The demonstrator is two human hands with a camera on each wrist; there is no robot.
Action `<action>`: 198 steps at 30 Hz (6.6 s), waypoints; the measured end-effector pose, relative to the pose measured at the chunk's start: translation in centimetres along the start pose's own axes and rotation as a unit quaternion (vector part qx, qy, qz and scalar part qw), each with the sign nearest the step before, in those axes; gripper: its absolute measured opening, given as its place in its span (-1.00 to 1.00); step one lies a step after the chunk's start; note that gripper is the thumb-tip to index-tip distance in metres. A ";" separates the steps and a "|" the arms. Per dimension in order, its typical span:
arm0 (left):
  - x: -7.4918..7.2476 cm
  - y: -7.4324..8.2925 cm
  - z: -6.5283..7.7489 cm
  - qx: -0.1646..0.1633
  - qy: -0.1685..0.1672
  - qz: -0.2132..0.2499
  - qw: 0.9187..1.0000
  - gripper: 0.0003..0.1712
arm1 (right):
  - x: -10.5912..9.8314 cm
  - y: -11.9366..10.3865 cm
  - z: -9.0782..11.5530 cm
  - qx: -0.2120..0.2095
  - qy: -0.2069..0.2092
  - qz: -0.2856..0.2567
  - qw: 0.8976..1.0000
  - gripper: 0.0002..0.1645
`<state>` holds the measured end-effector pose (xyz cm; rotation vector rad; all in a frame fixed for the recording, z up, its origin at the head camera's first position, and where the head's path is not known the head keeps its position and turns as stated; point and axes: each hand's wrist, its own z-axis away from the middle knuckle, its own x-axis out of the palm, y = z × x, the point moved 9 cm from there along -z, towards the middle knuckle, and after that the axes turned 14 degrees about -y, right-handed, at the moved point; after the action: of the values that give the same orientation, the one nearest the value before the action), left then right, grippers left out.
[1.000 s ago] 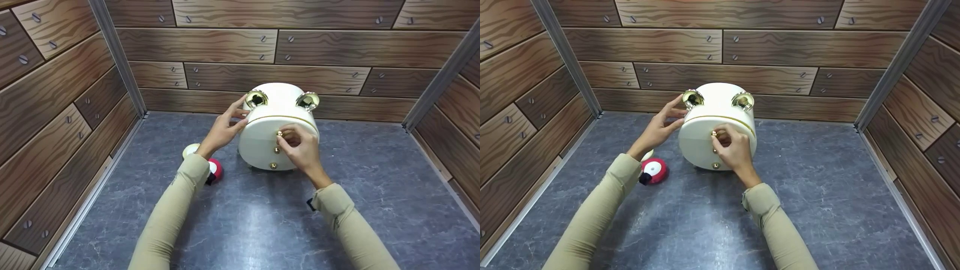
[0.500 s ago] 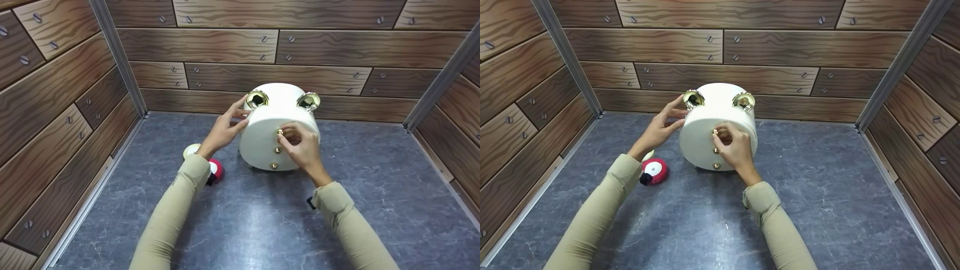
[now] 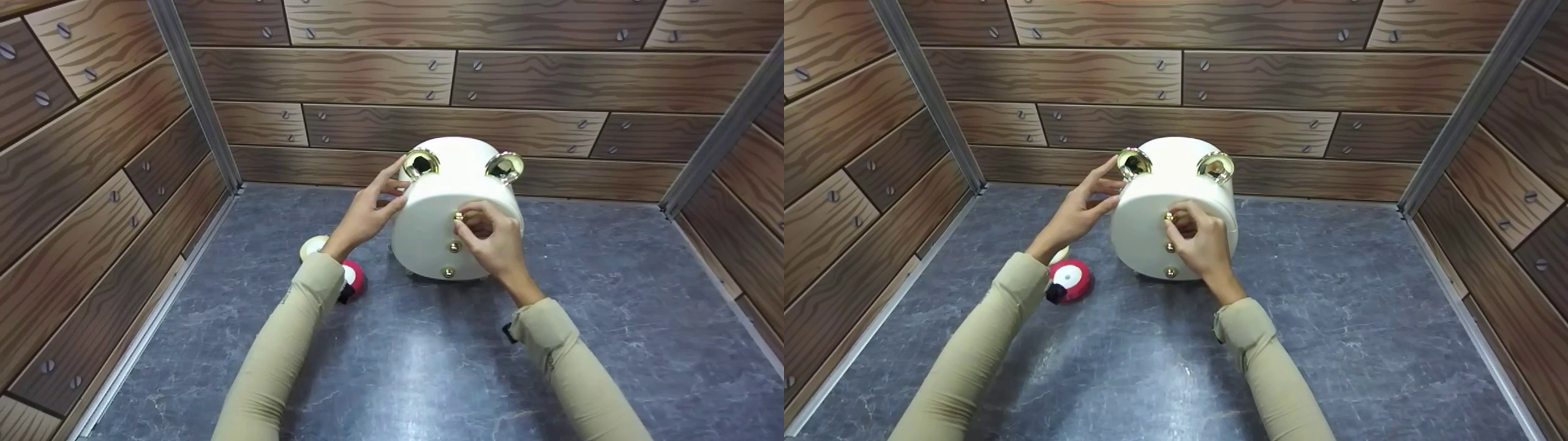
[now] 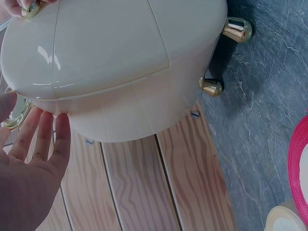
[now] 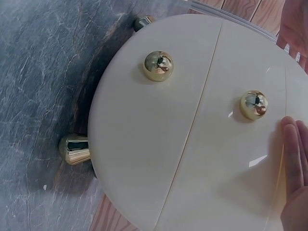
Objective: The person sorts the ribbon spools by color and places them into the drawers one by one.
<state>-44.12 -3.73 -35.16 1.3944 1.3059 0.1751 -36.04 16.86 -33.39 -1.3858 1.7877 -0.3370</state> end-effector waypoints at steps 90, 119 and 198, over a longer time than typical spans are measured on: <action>-0.1 -0.2 0.0 -0.004 0.004 -0.001 1.000 -0.15 | 2.8 5.1 4.2 -0.021 -0.103 0.064 0.992 -0.79; 0.1 -0.3 0.0 -0.012 0.005 0.001 1.000 -0.14 | 2.7 2.6 6.4 -0.052 -0.117 0.079 0.989 -0.76; 0.2 -11.2 14.6 -0.199 -0.106 -0.150 0.963 0.01 | 2.7 0.6 8.4 -0.085 -0.128 0.069 0.986 -0.73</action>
<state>-39.87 -15.48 -48.70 0.8396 1.2069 0.0737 -30.39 16.87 -40.15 -1.3442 1.7154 0.0669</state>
